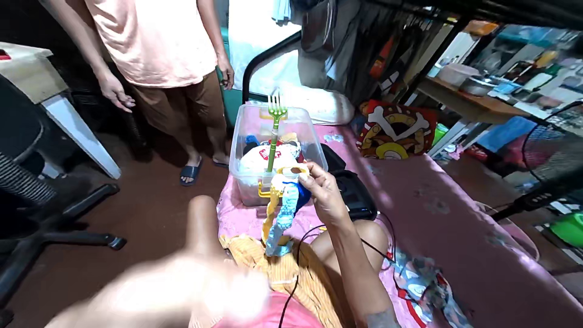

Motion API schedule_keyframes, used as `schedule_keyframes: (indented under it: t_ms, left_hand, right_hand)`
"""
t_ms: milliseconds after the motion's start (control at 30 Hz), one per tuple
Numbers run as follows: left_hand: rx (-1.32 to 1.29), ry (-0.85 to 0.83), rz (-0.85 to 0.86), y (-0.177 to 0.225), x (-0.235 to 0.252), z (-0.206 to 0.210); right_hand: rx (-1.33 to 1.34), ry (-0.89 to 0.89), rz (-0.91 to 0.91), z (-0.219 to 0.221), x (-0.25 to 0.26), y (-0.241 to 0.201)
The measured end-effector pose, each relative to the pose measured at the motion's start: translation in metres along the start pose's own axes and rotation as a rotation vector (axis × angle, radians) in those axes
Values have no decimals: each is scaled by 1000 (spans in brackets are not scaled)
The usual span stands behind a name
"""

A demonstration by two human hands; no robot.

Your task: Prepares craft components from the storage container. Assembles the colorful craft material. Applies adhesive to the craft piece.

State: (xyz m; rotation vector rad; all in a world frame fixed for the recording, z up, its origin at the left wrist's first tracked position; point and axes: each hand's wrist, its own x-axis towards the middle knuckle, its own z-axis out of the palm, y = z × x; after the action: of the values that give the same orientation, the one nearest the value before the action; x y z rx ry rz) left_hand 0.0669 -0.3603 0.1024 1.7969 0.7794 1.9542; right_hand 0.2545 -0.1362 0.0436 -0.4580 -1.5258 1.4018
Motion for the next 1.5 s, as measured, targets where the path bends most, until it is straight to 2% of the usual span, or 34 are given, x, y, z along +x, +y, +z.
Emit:
schedule_keyframes:
  t_ms: [67,167,267,300,400,500,567,700,767,867,933,1033,1367,1500]
  left_hand:
    - [178,85,68,-40,16,6]
    - [391,48,-45,-83,12,18]
    - [407,-40,-274,-113,-3,40]
    - [409,-24,-295,-121,-5,46]
    - [395,84,-219,-134,0,53]
    - [344,181,-225,-138,12,47]
    - [244,166,-339,-138,18,39]
    - [-106,114,-511,-148,26,18]
    - [-195,22,-529,-145,26,14]
    - [-206,-87,-506,-142,25,15]
    - [-180,-91,-488,-142,24,17]
    - [-201,-41,-515,-144,21,16]
    - [-327,116,-643,-149,18,13]
    - [-281,-13,-687,-151,21,12]
  right_hand:
    - [37,-18,-3,4,-5,-1]
    - [21,12,-46,11,-10,-4]
    - [-270,119,-194,34,-24,-3]
    - [-415,125,-273,44,-31,-1]
    - [-769,30,-420,63,-47,5]
    - [-873,-112,-391,58,-48,1]
    - [-824,-132,-396,48,-42,1]
    - [-529,34,-395,29,-30,-11]
    - [-480,53,-279,20,-23,-15]
    - [-267,-112,-84,13,-19,-7]
    - [-79,-127,-30,15,-20,-2]
    - [67,-56,-27,15,-22,4]
    - [111,-13,-9,12,-25,5]
    - [78,-50,-18,10,-22,7]
